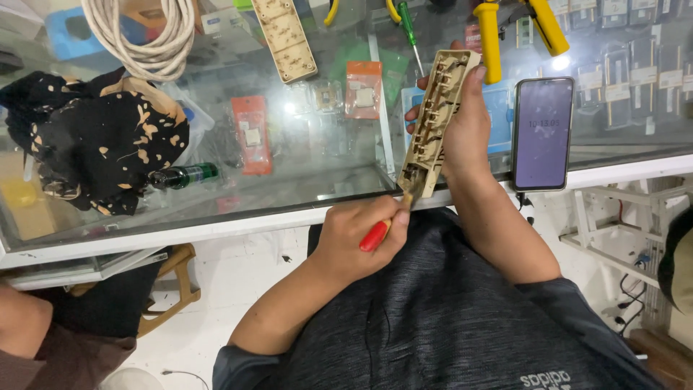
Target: The person strips insulation from copper wires using pliers, then inserts the wires into a beige electrical socket housing. Finally, the person uses a small brush to clean the interior of the socket.
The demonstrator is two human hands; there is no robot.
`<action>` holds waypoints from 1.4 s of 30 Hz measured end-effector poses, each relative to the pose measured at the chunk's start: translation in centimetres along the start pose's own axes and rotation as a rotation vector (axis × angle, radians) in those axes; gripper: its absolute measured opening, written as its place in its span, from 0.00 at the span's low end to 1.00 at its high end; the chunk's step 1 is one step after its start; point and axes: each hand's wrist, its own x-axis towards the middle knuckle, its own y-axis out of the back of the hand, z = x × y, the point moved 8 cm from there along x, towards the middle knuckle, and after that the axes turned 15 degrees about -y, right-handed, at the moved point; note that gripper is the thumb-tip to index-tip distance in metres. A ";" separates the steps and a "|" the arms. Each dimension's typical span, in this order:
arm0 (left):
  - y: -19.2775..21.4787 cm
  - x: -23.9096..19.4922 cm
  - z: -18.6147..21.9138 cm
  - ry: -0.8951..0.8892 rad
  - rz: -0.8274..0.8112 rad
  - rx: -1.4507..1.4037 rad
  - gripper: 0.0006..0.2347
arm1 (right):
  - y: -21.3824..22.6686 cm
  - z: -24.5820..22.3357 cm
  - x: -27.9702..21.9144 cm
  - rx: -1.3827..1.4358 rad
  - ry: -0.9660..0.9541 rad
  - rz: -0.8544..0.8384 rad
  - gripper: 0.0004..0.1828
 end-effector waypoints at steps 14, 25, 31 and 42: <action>1.8 3.8 -4.3 0.264 0.312 -0.171 0.07 | -2.2 1.7 -3.2 -0.179 0.089 -0.204 0.41; 0.1 0.9 -3.3 0.326 0.196 -0.159 0.09 | -1.2 2.4 -1.4 0.059 0.081 -0.344 0.39; 0.1 -0.2 -3.4 0.289 0.267 -0.186 0.08 | -1.5 3.5 -1.5 -0.030 0.095 -0.397 0.40; 1.7 1.2 -1.1 0.196 0.183 -0.091 0.06 | -1.3 5.1 -0.7 0.171 -0.027 -0.566 0.40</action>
